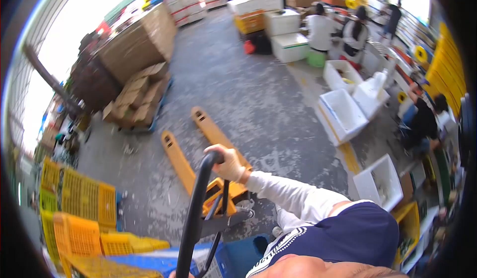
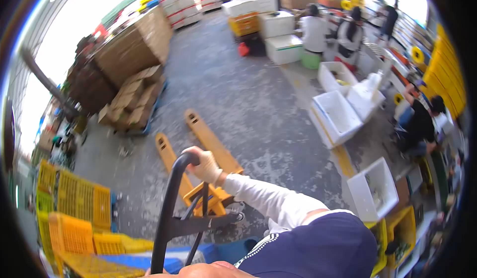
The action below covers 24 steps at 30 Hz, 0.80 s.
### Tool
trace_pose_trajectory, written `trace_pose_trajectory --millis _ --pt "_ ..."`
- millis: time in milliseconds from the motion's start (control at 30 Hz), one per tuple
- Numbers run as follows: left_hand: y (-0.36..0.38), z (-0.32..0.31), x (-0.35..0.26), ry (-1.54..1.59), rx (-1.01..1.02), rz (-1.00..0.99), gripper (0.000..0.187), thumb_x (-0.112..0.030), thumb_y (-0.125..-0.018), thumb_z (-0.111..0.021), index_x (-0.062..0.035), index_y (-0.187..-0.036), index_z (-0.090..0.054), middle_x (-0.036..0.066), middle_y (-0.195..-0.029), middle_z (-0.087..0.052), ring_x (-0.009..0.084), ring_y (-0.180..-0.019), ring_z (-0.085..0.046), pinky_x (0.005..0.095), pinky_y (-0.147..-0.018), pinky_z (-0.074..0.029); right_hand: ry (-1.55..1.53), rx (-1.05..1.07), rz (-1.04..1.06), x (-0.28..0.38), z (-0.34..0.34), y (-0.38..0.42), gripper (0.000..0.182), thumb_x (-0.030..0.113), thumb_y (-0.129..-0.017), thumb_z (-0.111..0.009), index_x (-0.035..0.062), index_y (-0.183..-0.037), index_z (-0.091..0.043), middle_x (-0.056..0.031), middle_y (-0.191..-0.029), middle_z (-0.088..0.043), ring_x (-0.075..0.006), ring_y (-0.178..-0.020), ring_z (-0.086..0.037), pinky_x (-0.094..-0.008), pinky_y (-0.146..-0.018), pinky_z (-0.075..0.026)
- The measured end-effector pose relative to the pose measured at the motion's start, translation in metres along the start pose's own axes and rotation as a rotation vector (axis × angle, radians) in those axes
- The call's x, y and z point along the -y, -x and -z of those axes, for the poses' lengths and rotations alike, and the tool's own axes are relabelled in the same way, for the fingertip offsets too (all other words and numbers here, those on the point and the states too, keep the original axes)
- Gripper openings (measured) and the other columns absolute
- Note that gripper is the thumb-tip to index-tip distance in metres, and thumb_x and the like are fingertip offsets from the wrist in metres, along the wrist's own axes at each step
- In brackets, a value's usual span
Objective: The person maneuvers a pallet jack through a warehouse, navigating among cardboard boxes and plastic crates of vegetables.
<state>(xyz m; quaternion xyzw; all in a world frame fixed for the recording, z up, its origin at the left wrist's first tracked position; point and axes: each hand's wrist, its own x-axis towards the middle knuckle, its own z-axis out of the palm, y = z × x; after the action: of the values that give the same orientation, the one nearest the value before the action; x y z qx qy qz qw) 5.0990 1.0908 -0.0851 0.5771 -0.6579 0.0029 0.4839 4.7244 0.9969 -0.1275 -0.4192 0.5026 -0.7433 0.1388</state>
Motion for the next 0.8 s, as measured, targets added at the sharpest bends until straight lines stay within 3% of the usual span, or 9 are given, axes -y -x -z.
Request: trace_pose_trajectory --millis 33,67,100,233,333,567,600,667,800 --pt "-0.006 0.001 0.008 -0.030 -0.012 0.061 0.059 -0.018 -0.074 -0.073 -0.0050 -0.118 -0.036 0.012 -0.103 -0.055 0.0193 -0.084 -0.058 0.0287 -0.077 -0.048 0.019 0.015 -0.020 -0.012 -0.006 0.001 0.032 -0.007 -0.072 -0.060 0.0053 -0.102 -0.061 -0.0044 -0.082 -0.066 -0.0099 -0.076 -0.062 -0.0257 -0.068 -0.051" --pt "-0.024 -0.010 0.017 0.034 -0.069 0.071 0.025 -0.008 -0.068 -0.073 -0.0021 -0.089 -0.059 0.006 -0.078 -0.058 0.0174 -0.071 -0.054 0.0304 -0.067 -0.045 -0.007 0.041 -0.032 -0.017 -0.013 0.002 0.031 -0.006 -0.073 -0.061 0.0052 -0.103 -0.060 -0.0041 -0.083 -0.066 -0.0100 -0.077 -0.062 -0.0255 -0.069 -0.051" --pt "-0.037 -0.015 0.020 0.086 -0.081 -0.047 0.023 -0.010 -0.072 -0.069 -0.0007 -0.091 -0.059 0.006 -0.083 -0.058 0.0177 -0.076 -0.054 0.0308 -0.071 -0.046 -0.017 0.052 -0.037 -0.022 -0.017 0.000 0.031 -0.005 -0.075 -0.062 0.0050 -0.104 -0.060 -0.0038 -0.085 -0.066 -0.0101 -0.079 -0.063 -0.0254 -0.071 -0.052" --pt "-0.071 -0.042 0.033 0.216 -0.217 0.139 0.021 -0.009 -0.078 -0.071 0.0007 -0.092 -0.059 0.003 -0.080 -0.056 0.0115 -0.071 -0.051 0.0251 -0.066 -0.044 -0.129 0.121 -0.062 -0.035 -0.038 -0.014 0.040 0.025 -0.080 -0.076 0.0039 -0.108 -0.057 -0.0047 -0.088 -0.066 -0.0104 -0.082 -0.062 -0.0253 -0.074 -0.052" --pt "-0.097 -0.058 0.042 0.173 -0.273 0.160 0.021 -0.010 -0.079 -0.072 -0.0002 -0.093 -0.059 0.002 -0.081 -0.056 0.0106 -0.071 -0.050 0.0243 -0.065 -0.043 -0.194 0.157 -0.097 -0.049 -0.060 -0.028 0.037 0.024 -0.082 -0.074 0.0036 -0.107 -0.058 -0.0042 -0.087 -0.066 -0.0101 -0.081 -0.062 -0.0252 -0.074 -0.052" --pt "-0.200 -0.111 0.090 0.259 -0.333 0.251 0.020 -0.012 -0.084 -0.066 0.0006 -0.096 -0.056 0.002 -0.079 -0.053 0.0126 -0.068 -0.047 0.0275 -0.063 -0.041 -0.110 0.237 -0.056 -0.044 -0.096 -0.021 0.023 -0.001 -0.079 -0.063 0.0026 -0.102 -0.061 -0.0065 -0.083 -0.067 -0.0132 -0.077 -0.063 -0.0266 -0.072 -0.051" --pt "-0.225 -0.129 0.123 0.139 -0.367 0.159 0.018 -0.011 -0.085 -0.065 -0.0003 -0.094 -0.055 0.001 -0.078 -0.052 0.0110 -0.066 -0.045 0.0255 -0.060 -0.041 -0.150 0.308 -0.042 -0.042 -0.097 -0.009 0.037 -0.008 -0.070 -0.060 0.0039 -0.105 -0.062 -0.0084 -0.088 -0.068 -0.0126 -0.081 -0.064 -0.0251 -0.072 -0.049" --pt "-0.278 -0.168 0.154 0.412 -0.311 0.414 0.016 -0.014 -0.086 -0.065 -0.0031 -0.093 -0.055 -0.002 -0.071 -0.048 0.0069 -0.056 -0.041 0.0221 -0.050 -0.036 -0.141 0.467 -0.144 -0.029 -0.105 0.011 0.040 -0.006 -0.067 -0.063 0.0052 -0.105 -0.063 -0.0117 -0.092 -0.069 -0.0180 -0.083 -0.067 -0.0266 -0.074 -0.051" --pt "-0.360 -0.257 0.177 0.427 -0.217 0.179 0.017 -0.014 -0.086 -0.066 -0.0057 -0.098 -0.057 -0.003 -0.069 -0.047 0.0054 -0.053 -0.040 0.0195 -0.047 -0.034 -0.180 0.651 -0.147 -0.023 -0.139 0.030 0.038 0.001 -0.070 -0.072 0.0059 -0.106 -0.065 -0.0130 -0.086 -0.068 -0.0226 -0.075 -0.068 -0.0270 -0.070 -0.052"
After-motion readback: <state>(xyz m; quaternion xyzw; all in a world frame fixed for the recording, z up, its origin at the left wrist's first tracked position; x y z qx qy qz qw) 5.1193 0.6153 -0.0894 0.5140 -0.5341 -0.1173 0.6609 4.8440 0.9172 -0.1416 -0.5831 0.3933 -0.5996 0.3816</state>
